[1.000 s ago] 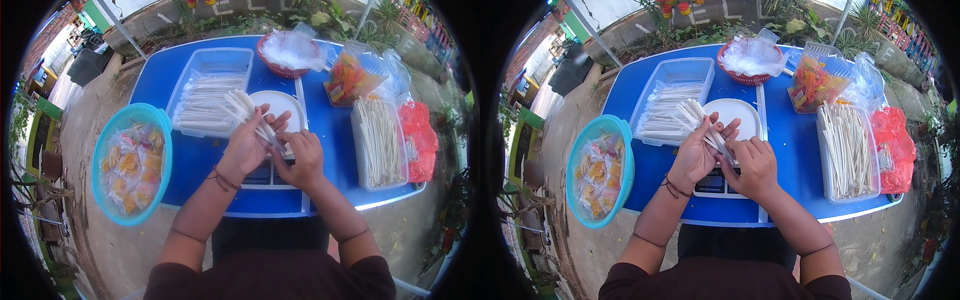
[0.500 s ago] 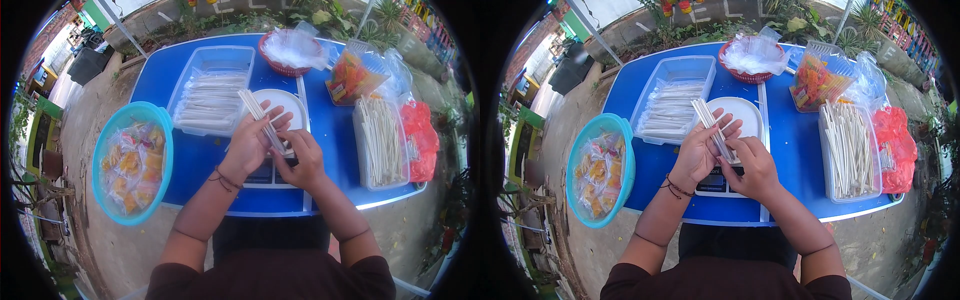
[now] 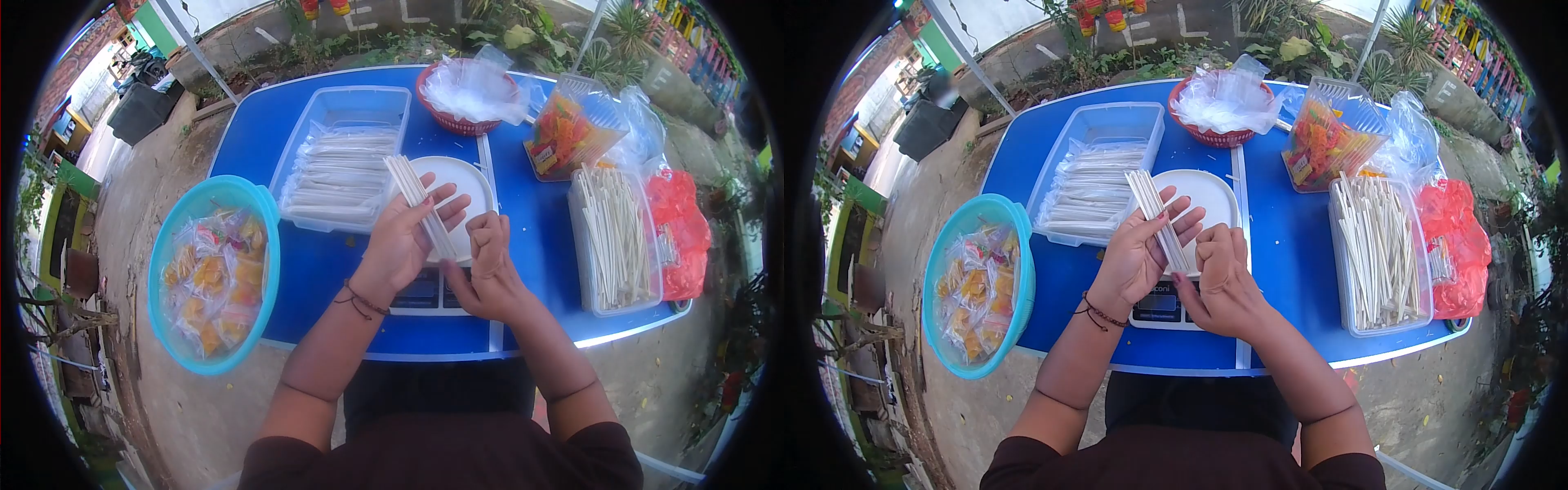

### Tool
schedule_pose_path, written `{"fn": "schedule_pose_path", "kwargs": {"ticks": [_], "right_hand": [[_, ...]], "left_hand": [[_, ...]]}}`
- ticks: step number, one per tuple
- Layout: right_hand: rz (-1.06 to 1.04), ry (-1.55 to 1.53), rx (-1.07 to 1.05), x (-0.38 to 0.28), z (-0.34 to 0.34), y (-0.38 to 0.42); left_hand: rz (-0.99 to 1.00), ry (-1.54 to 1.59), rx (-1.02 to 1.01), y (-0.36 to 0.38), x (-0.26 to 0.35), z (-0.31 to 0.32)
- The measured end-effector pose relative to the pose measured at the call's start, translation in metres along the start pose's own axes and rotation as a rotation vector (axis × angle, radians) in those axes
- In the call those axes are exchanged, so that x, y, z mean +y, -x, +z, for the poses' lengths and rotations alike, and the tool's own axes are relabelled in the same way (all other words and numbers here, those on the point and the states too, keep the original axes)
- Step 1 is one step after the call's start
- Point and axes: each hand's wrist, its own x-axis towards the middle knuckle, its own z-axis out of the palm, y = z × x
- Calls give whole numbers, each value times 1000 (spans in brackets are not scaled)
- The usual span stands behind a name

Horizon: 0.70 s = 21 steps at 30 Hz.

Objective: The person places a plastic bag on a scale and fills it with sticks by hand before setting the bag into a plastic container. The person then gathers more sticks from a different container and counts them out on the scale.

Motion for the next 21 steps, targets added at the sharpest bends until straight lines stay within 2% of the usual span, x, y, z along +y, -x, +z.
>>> {"fn": "schedule_pose_path", "kwargs": {"ticks": [2,5,8,21], "right_hand": [[32,-65,-1,-3,-6,0],[-155,-113,155,0,-11,-3],[-120,-30,305,1,-6,-8],[-128,133,156,2,-3,-14]], "left_hand": [[5,-11,-9,0,0,1],[6,-18,-15,-2,1,1],[-6,-28,-25,-2,1,-1],[-41,-44,-110,-4,-3,-5]]}}
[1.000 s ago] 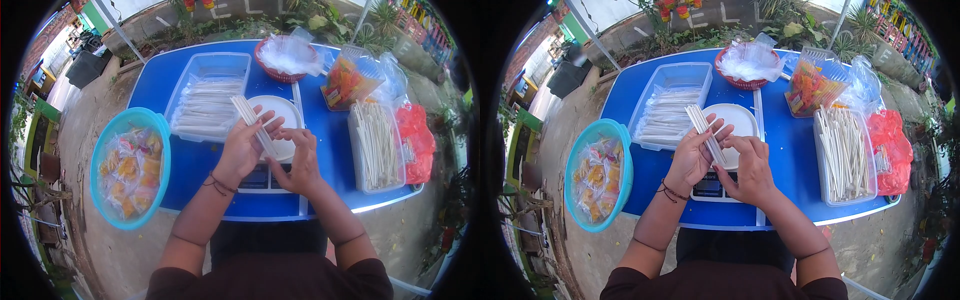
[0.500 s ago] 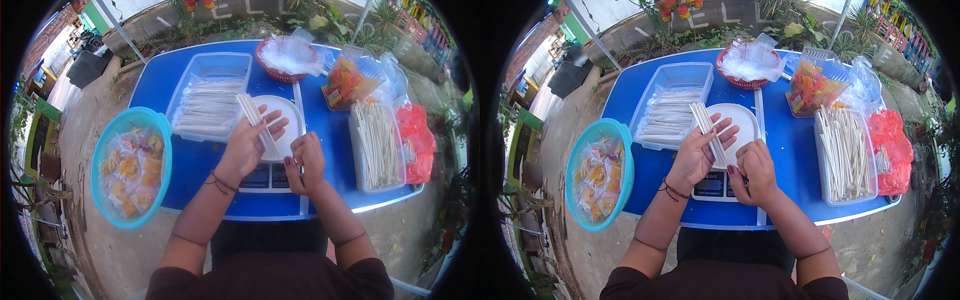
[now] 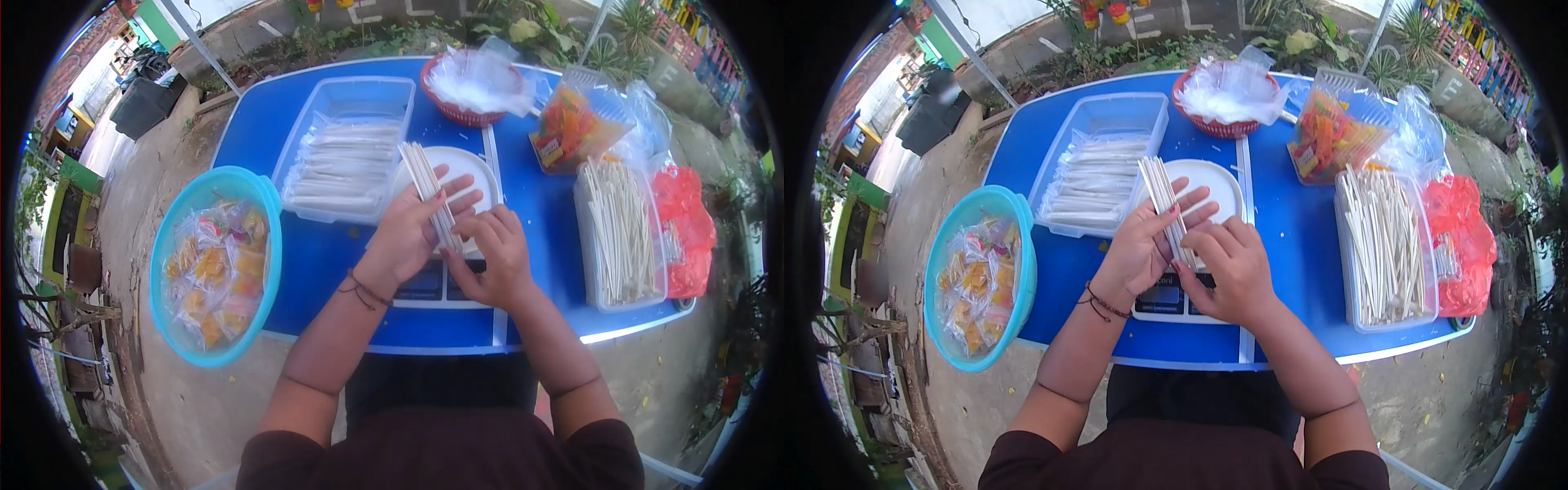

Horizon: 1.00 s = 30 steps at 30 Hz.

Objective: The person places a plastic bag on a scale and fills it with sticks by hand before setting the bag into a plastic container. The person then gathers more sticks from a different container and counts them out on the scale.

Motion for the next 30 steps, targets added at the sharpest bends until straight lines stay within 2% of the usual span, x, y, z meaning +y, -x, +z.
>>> {"fn": "schedule_pose_path", "kwargs": {"ticks": [6,14,30], "right_hand": [[-4,-11,-36,-2,1,3],[11,-53,-95,-3,-6,1],[47,-22,-6,0,-2,5]], "left_hand": [[-26,-20,5,2,2,3],[38,-22,30,1,4,2],[46,-3,29,-1,4,0]]}}
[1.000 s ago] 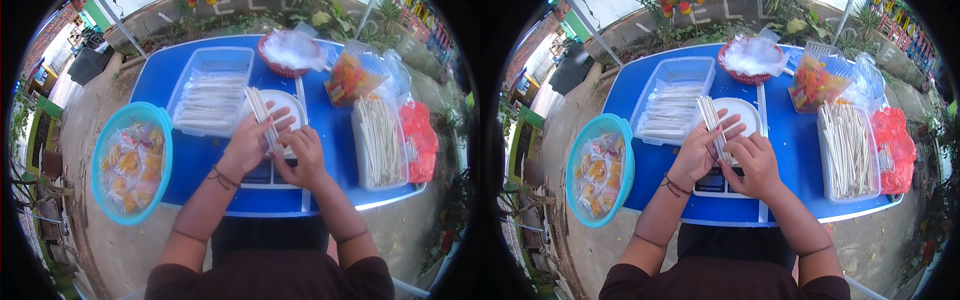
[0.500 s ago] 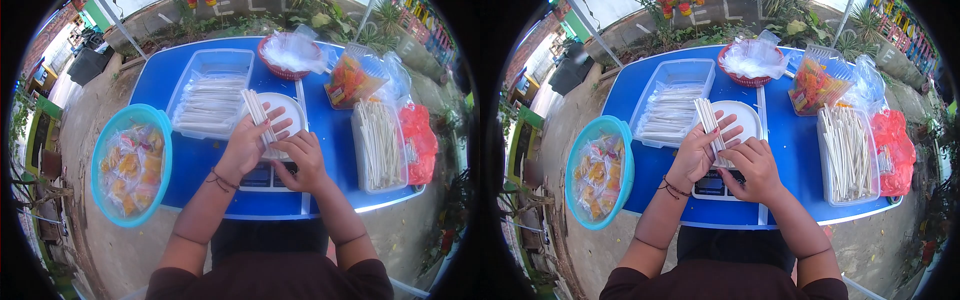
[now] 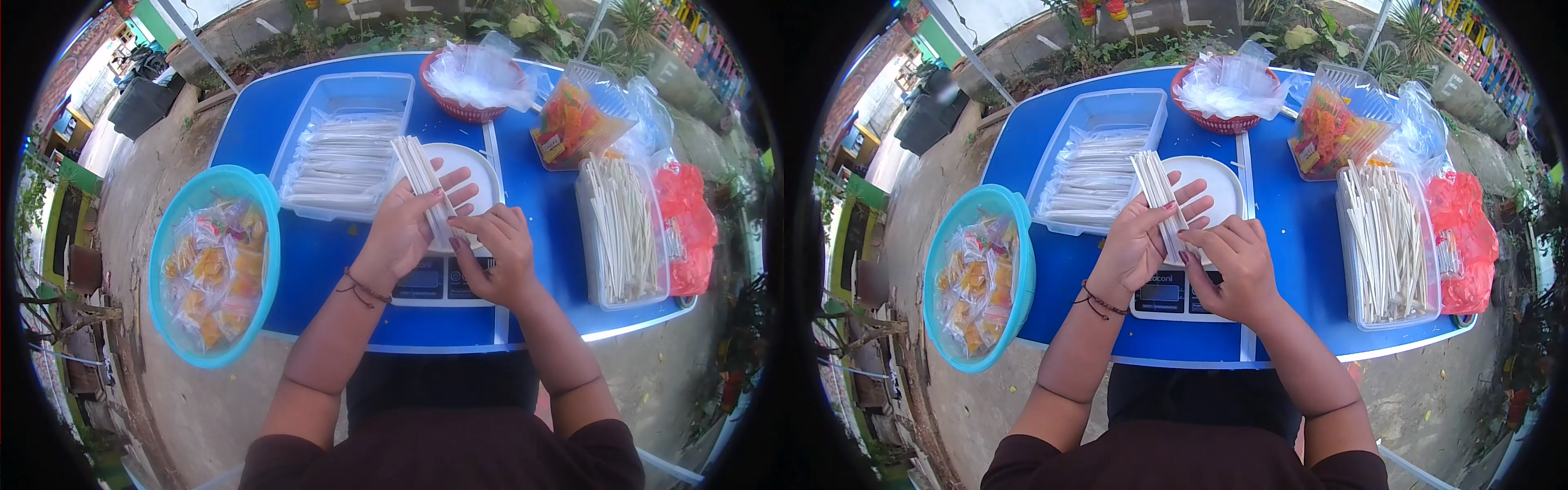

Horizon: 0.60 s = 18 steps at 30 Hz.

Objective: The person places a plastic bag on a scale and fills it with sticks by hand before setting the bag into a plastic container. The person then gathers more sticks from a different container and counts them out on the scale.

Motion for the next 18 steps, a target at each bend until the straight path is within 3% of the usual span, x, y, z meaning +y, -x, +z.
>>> {"fn": "schedule_pose_path", "kwargs": {"ticks": [18], "right_hand": [[-1,-12,62,2,1,1]], "left_hand": [[-20,-15,-11,0,-1,-1]]}}
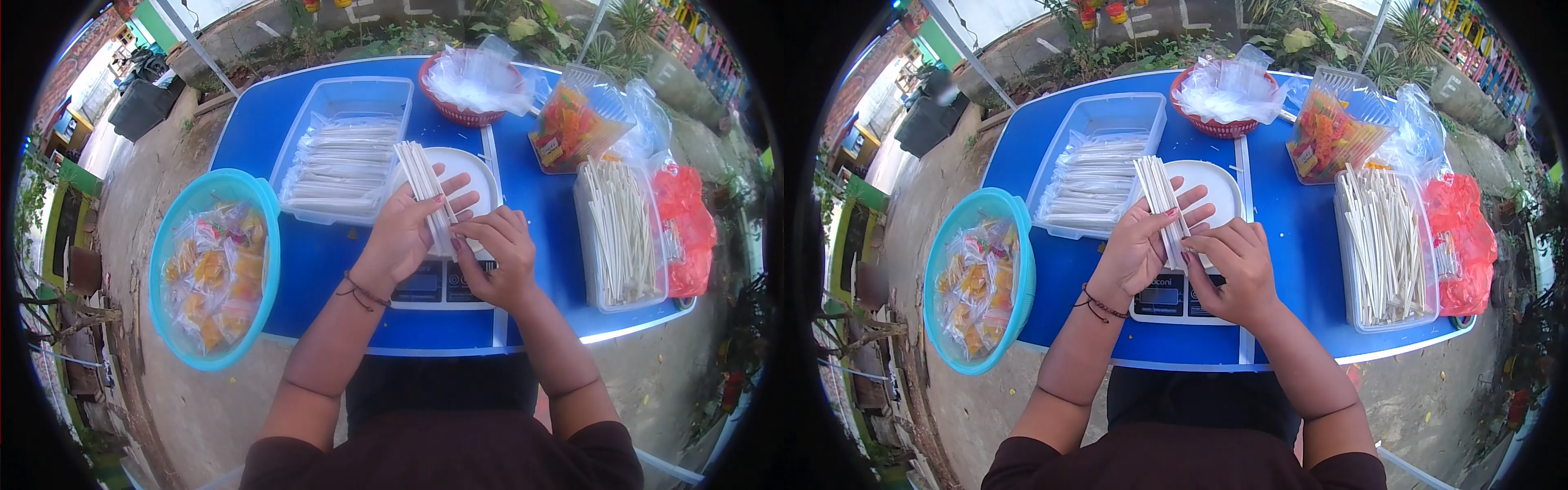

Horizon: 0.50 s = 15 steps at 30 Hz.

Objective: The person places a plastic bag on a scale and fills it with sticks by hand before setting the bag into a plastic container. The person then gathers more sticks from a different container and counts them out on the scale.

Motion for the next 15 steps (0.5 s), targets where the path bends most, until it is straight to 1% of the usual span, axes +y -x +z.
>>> {"fn": "schedule_pose_path", "kwargs": {"ticks": [11,15], "right_hand": [[26,-7,48,-1,-2,-1],[47,-3,96,-3,-2,-2]], "left_hand": [[32,26,3,-1,1,-2],[44,33,21,0,2,-3]]}}
